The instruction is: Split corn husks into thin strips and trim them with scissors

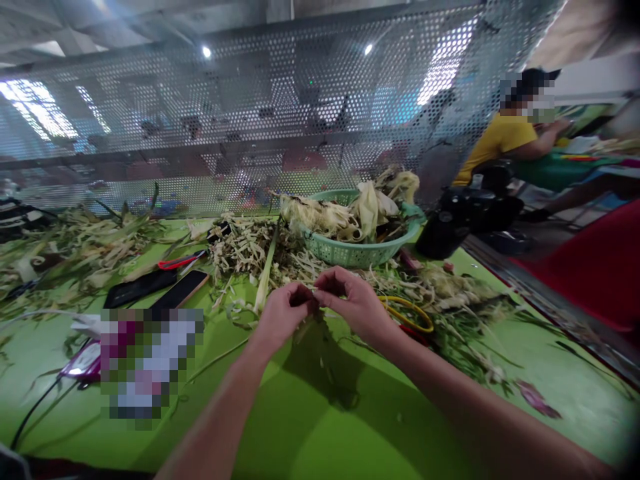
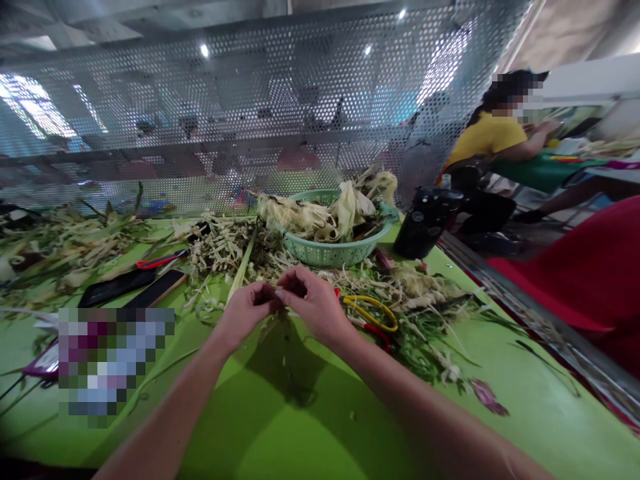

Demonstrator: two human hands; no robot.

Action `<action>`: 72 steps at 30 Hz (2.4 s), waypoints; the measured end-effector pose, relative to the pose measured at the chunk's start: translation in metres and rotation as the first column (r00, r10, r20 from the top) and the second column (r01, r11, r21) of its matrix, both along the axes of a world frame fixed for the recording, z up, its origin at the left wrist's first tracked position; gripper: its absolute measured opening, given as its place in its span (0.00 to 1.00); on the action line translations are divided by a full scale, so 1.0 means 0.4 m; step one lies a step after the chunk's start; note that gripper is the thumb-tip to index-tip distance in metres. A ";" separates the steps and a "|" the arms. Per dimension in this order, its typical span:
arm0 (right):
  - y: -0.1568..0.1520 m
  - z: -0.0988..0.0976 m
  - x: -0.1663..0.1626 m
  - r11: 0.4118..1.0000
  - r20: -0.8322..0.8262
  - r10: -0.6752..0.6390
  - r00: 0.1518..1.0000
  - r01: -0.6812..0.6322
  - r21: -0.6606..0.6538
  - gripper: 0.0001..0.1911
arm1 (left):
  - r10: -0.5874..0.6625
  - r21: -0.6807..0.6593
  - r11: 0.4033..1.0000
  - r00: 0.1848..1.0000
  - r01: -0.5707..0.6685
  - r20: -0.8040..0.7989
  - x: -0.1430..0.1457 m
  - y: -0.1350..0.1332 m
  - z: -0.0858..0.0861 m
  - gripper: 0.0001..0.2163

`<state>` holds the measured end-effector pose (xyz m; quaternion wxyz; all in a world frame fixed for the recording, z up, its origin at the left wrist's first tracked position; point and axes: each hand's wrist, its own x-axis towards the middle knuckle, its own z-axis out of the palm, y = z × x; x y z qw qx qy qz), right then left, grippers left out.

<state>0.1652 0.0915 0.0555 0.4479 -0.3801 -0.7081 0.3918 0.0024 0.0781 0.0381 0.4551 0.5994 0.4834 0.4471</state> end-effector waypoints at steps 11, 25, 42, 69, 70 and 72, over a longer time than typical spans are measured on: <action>0.020 0.001 0.022 0.992 0.230 0.018 0.973 -0.045 0.116 0.10 | -0.092 -0.037 0.994 0.986 0.098 0.141 -0.021 0.003 0.002 0.07; 0.005 0.010 0.016 0.937 0.481 -0.148 0.864 -0.033 0.348 0.03 | -0.032 -0.054 0.998 0.983 0.043 0.179 -0.021 0.009 -0.012 0.08; 0.002 0.007 0.013 0.981 0.310 -0.017 0.951 -0.043 0.187 0.06 | 0.108 0.015 0.994 0.991 -0.110 0.083 -0.016 -0.002 0.007 0.06; 0.007 -0.005 0.011 1.000 0.073 0.010 0.997 -0.009 -0.013 0.09 | 0.241 0.441 0.884 0.960 -0.156 -0.144 0.003 -0.026 0.020 0.04; 0.008 -0.007 0.012 1.000 0.077 0.014 0.997 -0.013 -0.014 0.09 | 0.240 0.445 0.882 0.961 -0.157 -0.135 0.003 -0.026 0.020 0.04; 0.009 -0.009 0.012 1.000 0.090 0.018 0.996 -0.018 0.001 0.09 | 0.239 0.451 0.877 0.964 -0.163 -0.118 0.005 -0.027 0.021 0.04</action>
